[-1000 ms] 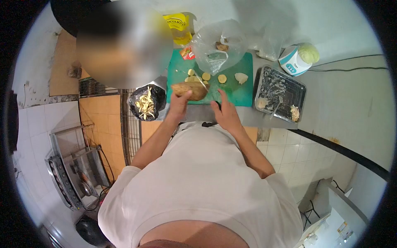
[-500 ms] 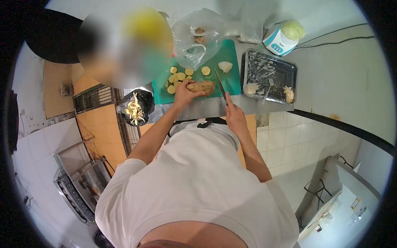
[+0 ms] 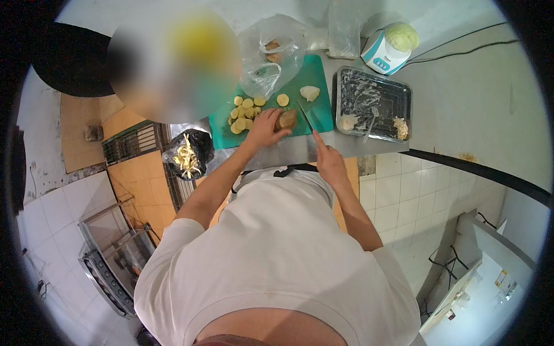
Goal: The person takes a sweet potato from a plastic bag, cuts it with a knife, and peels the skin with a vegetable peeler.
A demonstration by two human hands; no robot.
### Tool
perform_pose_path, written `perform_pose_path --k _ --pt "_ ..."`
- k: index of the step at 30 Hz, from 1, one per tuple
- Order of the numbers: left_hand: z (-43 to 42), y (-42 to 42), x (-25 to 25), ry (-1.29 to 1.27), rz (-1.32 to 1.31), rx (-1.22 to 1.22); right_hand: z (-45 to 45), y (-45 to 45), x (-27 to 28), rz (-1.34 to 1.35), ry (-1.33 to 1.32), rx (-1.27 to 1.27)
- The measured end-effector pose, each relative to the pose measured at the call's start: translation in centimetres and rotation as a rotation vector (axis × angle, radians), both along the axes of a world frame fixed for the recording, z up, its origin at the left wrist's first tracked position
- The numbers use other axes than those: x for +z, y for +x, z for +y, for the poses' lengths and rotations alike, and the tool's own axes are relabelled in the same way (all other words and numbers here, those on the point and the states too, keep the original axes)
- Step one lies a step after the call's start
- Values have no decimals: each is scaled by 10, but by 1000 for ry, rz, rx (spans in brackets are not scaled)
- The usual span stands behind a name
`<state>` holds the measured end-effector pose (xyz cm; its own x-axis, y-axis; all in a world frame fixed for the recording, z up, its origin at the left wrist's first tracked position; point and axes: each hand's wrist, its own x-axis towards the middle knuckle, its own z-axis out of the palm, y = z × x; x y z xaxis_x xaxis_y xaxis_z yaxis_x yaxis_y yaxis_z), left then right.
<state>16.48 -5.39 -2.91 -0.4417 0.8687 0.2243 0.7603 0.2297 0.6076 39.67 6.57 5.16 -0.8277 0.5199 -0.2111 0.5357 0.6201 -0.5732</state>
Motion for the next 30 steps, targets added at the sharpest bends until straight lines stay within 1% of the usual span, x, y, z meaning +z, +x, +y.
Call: perform_pose_path --k 3,6,7,9,12,16,24,27,30 --pt "3 5 8 -120 -94 13 0 0 0 -7 40 26" --pt "15 3 10 -106 -175 -92 1 0 10 -49 60 18" --pt "20 6 11 -139 -178 -117 0 1 14 -66 55 13" --pt "32 11 11 -203 -178 -169 3 2 8 -44 85 36" --pt "36 17 8 -83 -50 -168 7 4 -3 -28 112 44" --pt "24 18 10 -122 -39 -165 9 2 -7 -85 130 54" --pt "28 22 16 -136 -24 -139 19 0 1 -84 91 108" --pt "32 25 13 -134 43 -168 24 -7 -2 -111 63 112" --pt "32 25 10 -169 -11 -105 34 -25 -12 -90 40 126"
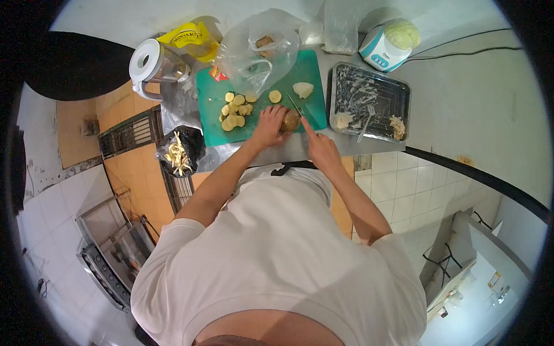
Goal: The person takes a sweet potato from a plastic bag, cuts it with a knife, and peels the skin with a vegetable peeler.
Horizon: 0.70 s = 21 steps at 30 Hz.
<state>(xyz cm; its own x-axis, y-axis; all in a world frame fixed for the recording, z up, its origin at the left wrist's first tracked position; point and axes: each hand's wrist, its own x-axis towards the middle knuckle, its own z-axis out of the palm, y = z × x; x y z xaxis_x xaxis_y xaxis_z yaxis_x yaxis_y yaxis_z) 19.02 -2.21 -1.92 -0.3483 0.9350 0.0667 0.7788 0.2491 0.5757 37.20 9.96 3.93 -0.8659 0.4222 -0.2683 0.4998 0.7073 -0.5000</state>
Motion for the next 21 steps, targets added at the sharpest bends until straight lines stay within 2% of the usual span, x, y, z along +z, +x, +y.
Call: perform_pose_path --k 5,12,13,16,21 --pt "9 -11 -8 -29 -53 27 12 -24 -6 13 48 27" --pt "13 -17 0 -123 -134 -10 11 7 -16 -63 -17 40" --pt "13 -14 2 -116 -131 0 11 9 -17 -92 -31 39" --pt "15 -16 0 -87 -113 36 17 -6 -27 71 12 62" --pt "15 -15 -8 -54 -155 73 33 -20 -23 -6 -83 85"
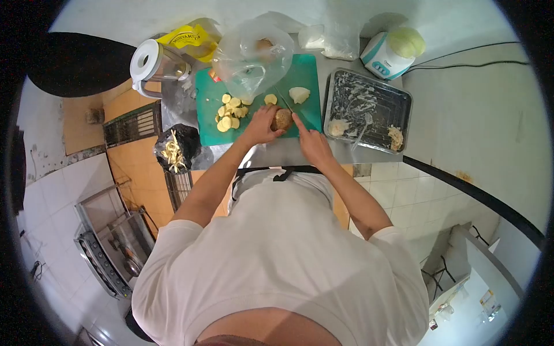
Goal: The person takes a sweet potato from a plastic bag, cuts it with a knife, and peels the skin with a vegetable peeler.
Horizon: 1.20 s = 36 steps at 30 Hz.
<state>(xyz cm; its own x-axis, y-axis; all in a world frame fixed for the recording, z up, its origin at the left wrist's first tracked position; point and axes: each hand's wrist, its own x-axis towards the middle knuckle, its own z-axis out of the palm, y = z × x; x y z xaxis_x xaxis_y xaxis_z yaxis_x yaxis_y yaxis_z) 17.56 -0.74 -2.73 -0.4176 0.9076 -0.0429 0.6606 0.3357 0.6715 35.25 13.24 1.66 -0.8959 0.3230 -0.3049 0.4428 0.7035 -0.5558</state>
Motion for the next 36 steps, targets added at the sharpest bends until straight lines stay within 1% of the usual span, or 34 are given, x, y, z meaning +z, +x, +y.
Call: perform_pose_path --k 1,4,8,10,16,18,22,25,29,31,36 --pt "3 -4 0 7 -5 -1 4 -6 3 -15 -31 6" --pt "2 -2 -3 3 -37 -17 5 -4 11 31 -15 16" --pt "0 -8 4 -12 -22 -62 -1 16 5 -26 -23 12" --pt "-1 -4 4 -2 -20 -70 -10 18 14 -53 -11 -25" --pt "1 -8 -13 44 -39 -45 -10 0 -16 106 17 -56" --pt "-1 -8 -13 87 -17 -52 -5 -14 -16 53 20 -54" --pt "-1 -9 -6 31 -83 -84 -7 -12 0 -11 -15 -47" --pt "-2 -12 -3 58 -73 -76 -15 11 -15 183 -7 -59" --pt "0 -13 -5 87 -78 -62 -17 9 -17 136 -17 -62" --pt "0 -11 -9 101 -85 -66 -16 2 -8 36 -35 -62" --pt "-3 -8 -4 78 -74 -46 -20 -5 -30 78 -57 -122"
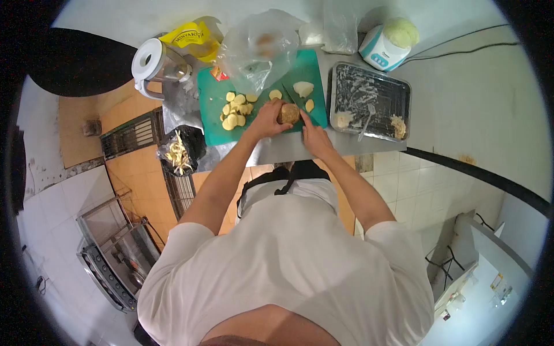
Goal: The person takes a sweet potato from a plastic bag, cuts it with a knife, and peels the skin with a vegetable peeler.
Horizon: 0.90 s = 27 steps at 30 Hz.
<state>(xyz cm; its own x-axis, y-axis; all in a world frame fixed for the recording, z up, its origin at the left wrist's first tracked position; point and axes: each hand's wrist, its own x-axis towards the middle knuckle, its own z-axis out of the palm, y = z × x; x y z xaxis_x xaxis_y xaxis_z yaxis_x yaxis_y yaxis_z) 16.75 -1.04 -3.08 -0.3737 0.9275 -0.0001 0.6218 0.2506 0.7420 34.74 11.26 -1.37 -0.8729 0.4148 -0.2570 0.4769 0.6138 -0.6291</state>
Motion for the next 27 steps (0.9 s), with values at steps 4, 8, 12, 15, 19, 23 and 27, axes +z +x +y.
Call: perform_pose_path --k 4,8,12,15,19,23,27 --pt "4 -2 -6 33 -8 38 0 5 -4 -64 4 1" --pt "-2 12 -3 49 -13 175 -8 22 -10 -45 11 -17" --pt "8 31 21 -152 3 542 -8 46 3 -58 -81 -36" --pt "11 22 34 -310 -194 624 -7 62 14 -37 -177 -67" --pt "-4 16 57 -394 -451 663 -5 68 28 -7 -276 -125" --pt "-22 16 73 -373 235 309 -3 73 32 120 -239 -140" --pt "-21 -3 42 -183 663 -162 -1 74 34 167 -203 -118"
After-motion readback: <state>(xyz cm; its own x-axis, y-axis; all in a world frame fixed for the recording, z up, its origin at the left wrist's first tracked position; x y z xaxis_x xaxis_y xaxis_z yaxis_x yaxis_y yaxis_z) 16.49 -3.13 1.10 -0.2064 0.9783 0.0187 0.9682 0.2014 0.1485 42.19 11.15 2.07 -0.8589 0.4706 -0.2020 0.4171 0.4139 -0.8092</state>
